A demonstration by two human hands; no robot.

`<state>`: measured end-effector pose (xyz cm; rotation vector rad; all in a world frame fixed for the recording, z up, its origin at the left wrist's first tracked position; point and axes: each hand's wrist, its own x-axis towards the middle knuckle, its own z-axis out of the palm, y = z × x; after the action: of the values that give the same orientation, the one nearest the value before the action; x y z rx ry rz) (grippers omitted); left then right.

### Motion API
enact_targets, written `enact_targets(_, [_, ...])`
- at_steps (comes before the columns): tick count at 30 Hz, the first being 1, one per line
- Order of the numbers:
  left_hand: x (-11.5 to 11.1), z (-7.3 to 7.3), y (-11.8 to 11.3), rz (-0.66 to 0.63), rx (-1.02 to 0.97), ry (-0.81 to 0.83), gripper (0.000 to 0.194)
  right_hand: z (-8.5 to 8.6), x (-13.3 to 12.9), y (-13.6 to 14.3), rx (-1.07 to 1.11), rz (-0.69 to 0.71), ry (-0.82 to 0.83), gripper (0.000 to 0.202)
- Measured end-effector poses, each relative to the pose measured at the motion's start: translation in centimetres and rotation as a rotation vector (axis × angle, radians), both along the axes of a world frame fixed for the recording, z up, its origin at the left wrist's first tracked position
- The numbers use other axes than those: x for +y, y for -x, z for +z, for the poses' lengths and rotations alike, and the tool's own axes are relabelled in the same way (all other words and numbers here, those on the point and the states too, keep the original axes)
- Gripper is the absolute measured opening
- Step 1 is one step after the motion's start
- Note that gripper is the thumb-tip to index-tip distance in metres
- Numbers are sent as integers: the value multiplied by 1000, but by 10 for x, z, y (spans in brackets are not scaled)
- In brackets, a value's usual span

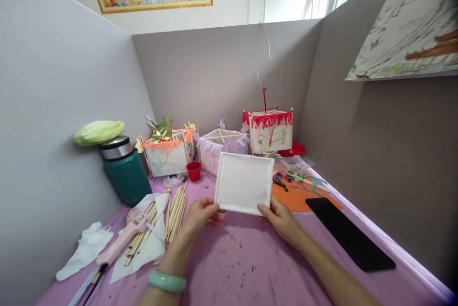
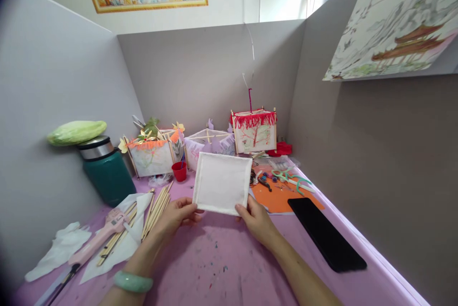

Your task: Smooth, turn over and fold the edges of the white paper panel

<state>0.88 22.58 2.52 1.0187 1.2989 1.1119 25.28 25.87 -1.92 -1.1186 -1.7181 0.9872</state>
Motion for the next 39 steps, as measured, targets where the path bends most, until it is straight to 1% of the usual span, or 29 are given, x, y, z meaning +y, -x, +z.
enact_targets(3, [1,-3,-2,-15,14,14,32,0,1,-2,-40,-12,0,26])
enact_targets(5, [3,-5,-2,-13,18,5,36,1,2,-2,-12,12,12,25])
enact_targets(8, [6,-8,0,1,20,-23,40,2,2,-1,51,74,77,24])
enact_targets(11, [6,-9,2,-34,29,-29,42,2,3,1,91,68,113,24])
enact_targets(16, [4,-14,-1,-126,65,-45,34,1,1,3,156,57,160,29])
enact_targets(19, [2,-17,-5,-132,81,-49,32,2,-2,7,188,92,205,31])
enact_targets(22, [1,-17,-10,-135,85,-48,32,3,-7,13,259,124,290,31])
enact_targets(25, [-1,-17,-15,-176,81,-47,30,2,-12,19,307,119,357,31])
enact_targets(27, [-2,-18,-19,-198,79,-51,28,1,-13,22,305,99,364,31])
enact_targets(30, [-2,-21,-23,-183,75,-64,26,0,-14,24,338,69,355,31])
enact_targets(34, [-1,-23,-27,-139,58,-77,30,1,-16,26,380,30,349,31])
enact_targets(39, [0,-22,-25,-97,9,-77,32,9,-17,26,406,59,367,37])
